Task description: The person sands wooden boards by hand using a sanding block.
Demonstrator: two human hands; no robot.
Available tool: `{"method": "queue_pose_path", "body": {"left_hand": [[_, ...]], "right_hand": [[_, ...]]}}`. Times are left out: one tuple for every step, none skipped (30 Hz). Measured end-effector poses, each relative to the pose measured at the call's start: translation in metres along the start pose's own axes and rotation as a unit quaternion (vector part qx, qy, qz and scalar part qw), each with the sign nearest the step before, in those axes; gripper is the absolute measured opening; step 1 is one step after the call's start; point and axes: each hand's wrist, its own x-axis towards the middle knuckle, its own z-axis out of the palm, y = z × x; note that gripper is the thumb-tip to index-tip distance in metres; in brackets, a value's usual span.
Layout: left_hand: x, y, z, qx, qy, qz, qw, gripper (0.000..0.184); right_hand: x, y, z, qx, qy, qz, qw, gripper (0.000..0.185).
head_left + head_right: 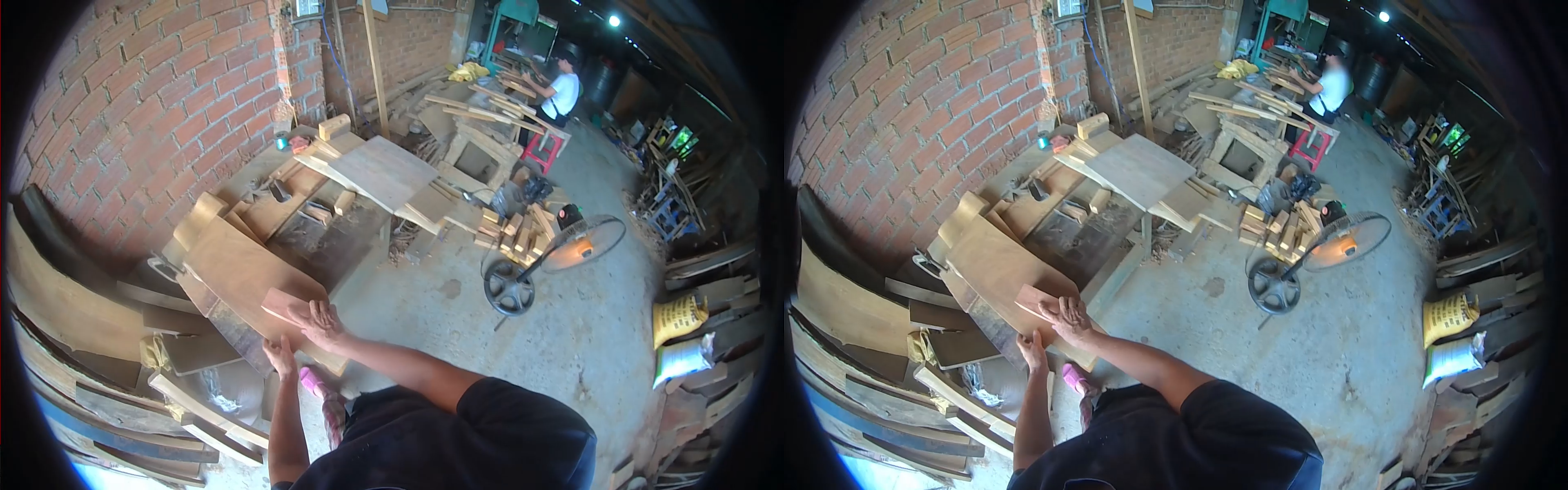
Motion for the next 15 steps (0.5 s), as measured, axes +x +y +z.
{"method": "queue_pose_path", "body": {"left_hand": [[-0.002, 0.006, 0.002, 0.121, 0.097, 0.077, 0.985, 0.055], [-0.002, 0.021, 0.002, 0.119, 0.099, 0.08, 0.985, 0.055], [-0.001, 0.04, 0.0, 0.174, 0.099, 0.148, 0.969, 0.058], [-0.003, 0.063, -0.003, 0.229, 0.097, 0.213, 0.945, 0.061], [-0.004, 0.09, 0.0, 0.255, 0.076, 0.212, 0.94, 0.052], [-0.002, 0.107, -0.001, 0.258, 0.072, 0.208, 0.941, 0.052], [0.007, 0.124, 0.005, 0.276, 0.014, 0.29, 0.916, 0.048], [0.019, 0.141, 0.012, 0.288, -0.044, 0.371, 0.881, 0.045], [0.027, 0.157, 0.018, 0.273, -0.093, 0.397, 0.871, 0.039], [0.037, 0.166, 0.022, 0.27, -0.098, 0.397, 0.872, 0.039], [0.049, 0.173, 0.027, 0.257, -0.183, 0.413, 0.854, 0.036], [0.065, 0.176, 0.033, 0.241, -0.265, 0.427, 0.83, 0.033], [0.087, 0.171, 0.036, 0.244, -0.302, 0.428, 0.816, 0.032], [0.116, 0.167, 0.037, 0.238, -0.302, 0.43, 0.817, 0.032], [0.145, 0.16, 0.034, 0.235, -0.306, 0.433, 0.815, 0.031]], "right_hand": [[0.006, -0.004, 0.002, 0.004, 0.005, 0.008, 1.0, 0.07], [0.014, -0.006, 0.003, 0.008, 0.011, 0.017, 1.0, 0.07], [0.018, -0.012, -0.004, 0.023, -0.001, 0.033, 0.999, 0.066], [0.02, -0.014, -0.003, 0.024, -0.002, 0.034, 0.999, 0.066], [0.021, -0.016, 0.002, -0.011, 0.023, 0.041, 0.999, 0.07], [0.02, -0.02, 0.009, -0.045, 0.047, 0.049, 0.997, 0.075], [0.019, -0.024, 0.008, -0.039, 0.061, 0.054, 0.996, 0.071], [0.022, -0.024, 0.028, -0.045, 0.102, 0.047, 0.993, 0.061], [0.03, -0.03, 0.03, -0.052, 0.075, 0.074, 0.993, 0.055], [0.037, -0.038, 0.033, -0.059, 0.046, 0.103, 0.992, 0.05], [0.044, -0.045, 0.035, -0.092, 0.087, 0.101, 0.987, 0.046], [0.056, -0.05, 0.042, -0.126, 0.129, 0.098, 0.979, 0.044], [0.073, -0.053, 0.05, 0.022, 0.128, 0.102, 0.986, 0.067], [0.097, -0.054, 0.052, 0.017, 0.129, 0.103, 0.986, 0.067], [0.119, -0.059, 0.051, 0.016, 0.134, 0.101, 0.986, 0.068]]}}
